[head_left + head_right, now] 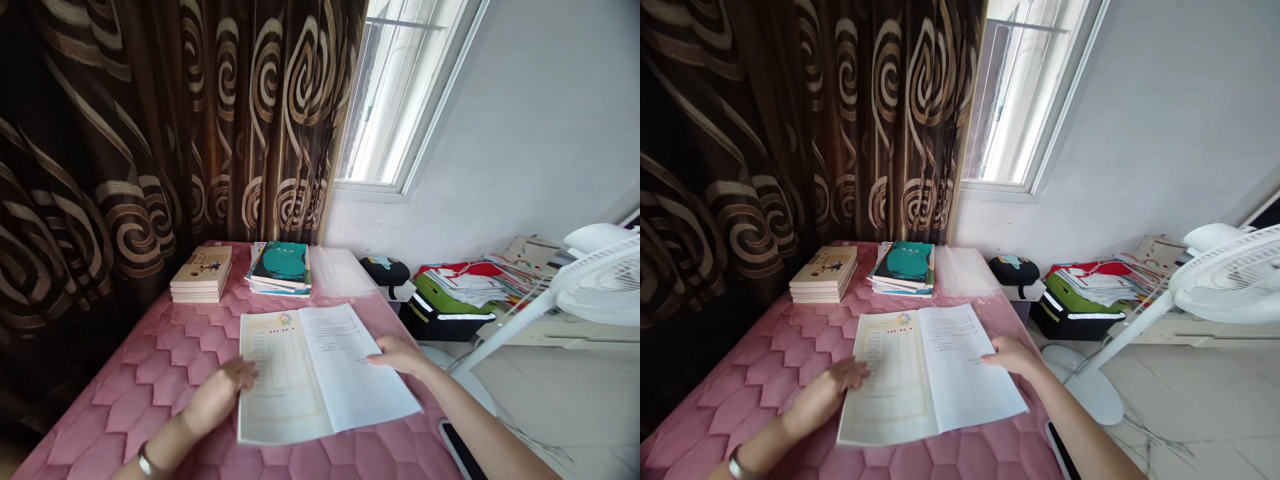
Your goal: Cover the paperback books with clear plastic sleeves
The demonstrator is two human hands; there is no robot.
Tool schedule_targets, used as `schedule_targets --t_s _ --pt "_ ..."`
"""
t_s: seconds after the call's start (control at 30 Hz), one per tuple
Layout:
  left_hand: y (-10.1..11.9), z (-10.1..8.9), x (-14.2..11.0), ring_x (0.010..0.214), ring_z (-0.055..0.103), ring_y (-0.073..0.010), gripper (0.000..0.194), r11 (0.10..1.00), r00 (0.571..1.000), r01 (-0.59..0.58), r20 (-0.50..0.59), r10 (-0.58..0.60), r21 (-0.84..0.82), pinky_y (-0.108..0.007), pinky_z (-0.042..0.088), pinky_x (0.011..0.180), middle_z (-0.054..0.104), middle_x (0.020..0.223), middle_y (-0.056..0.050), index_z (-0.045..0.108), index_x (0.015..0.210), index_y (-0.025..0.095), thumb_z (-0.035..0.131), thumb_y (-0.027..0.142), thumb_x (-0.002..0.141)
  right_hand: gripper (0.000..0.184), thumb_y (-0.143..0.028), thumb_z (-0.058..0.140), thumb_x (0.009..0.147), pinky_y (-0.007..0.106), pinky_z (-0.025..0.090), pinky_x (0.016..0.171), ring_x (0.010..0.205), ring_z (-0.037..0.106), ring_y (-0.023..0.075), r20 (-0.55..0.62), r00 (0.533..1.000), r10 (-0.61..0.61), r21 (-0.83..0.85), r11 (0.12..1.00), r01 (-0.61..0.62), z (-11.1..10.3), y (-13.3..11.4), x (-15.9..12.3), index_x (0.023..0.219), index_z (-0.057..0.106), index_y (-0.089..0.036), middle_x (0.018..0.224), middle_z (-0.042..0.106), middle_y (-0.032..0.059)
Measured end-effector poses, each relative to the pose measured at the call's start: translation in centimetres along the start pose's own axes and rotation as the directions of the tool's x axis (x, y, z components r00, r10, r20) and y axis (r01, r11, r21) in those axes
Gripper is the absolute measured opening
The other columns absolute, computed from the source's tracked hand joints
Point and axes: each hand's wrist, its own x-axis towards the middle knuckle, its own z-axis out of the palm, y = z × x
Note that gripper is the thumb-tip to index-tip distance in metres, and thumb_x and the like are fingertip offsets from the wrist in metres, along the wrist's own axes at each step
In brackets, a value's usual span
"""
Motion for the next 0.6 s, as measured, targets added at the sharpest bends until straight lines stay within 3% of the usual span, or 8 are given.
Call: schedule_targets --t_s 0.13,0.27,0.47,0.6 --pt "-3.0 -0.6 2.3 0.111 0.063 -0.016 0.03 0.984 0.991 0.132 0.037 -0.129 -0.123 -0.035 0.048 0.101 0.073 0.111 0.0 0.069 0.078 0.025 0.043 0.011 0.086 0.024 -0.04 0.069 0.066 0.026 0.044 0.057 0.072 0.066 0.0222 0.01 0.999 0.037 0.216 0.976 -0.038 2.3 1.1 -2.4 0.074 0.071 -0.018 0.075 0.073 0.003" --pt "-3.3 -0.3 2.1 0.114 0.062 -0.0146 0.033 0.993 0.993 0.083 0.086 -0.076 -0.086 -0.031 0.047 0.102 0.07 0.118 0.001 0.07 0.086 0.025 0.041 0.01 0.086 0.026 -0.039 0.065 0.068 0.028 0.046 0.061 0.077 0.067 0.0238 -0.061 0.996 0.061 0.306 0.951 -0.04 3.2 0.7 -3.4 0.08 0.07 -0.017 0.082 0.074 0.0042" --pt "-1.5 -1.6 1.0 0.118 0.059 -0.0138 0.047 0.996 0.986 0.087 0.143 -0.084 -0.016 -0.03 0.045 0.104 0.066 0.126 -0.001 0.071 0.1 0.024 0.036 -0.001 0.08 0.029 -0.044 0.064 0.067 0.029 0.048 0.063 0.08 0.067 0.026 -0.116 0.992 0.051 0.37 0.929 -0.004 3.2 0.7 -3.5 0.077 0.068 -0.017 0.082 0.074 0.0056" --pt "2.3 -1.0 2.8 0.111 0.064 -0.0204 0.043 0.975 0.971 0.206 0.108 -0.215 0.088 -0.041 0.041 0.107 0.071 0.115 -0.009 0.071 0.1 0.018 0.037 -0.001 0.081 0.033 -0.046 0.067 0.065 0.032 0.051 0.067 0.084 0.068 0.0275 -0.08 0.994 0.068 0.523 0.852 -0.016 3.5 1.1 -3.4 0.083 0.069 -0.018 0.088 0.075 0.007"
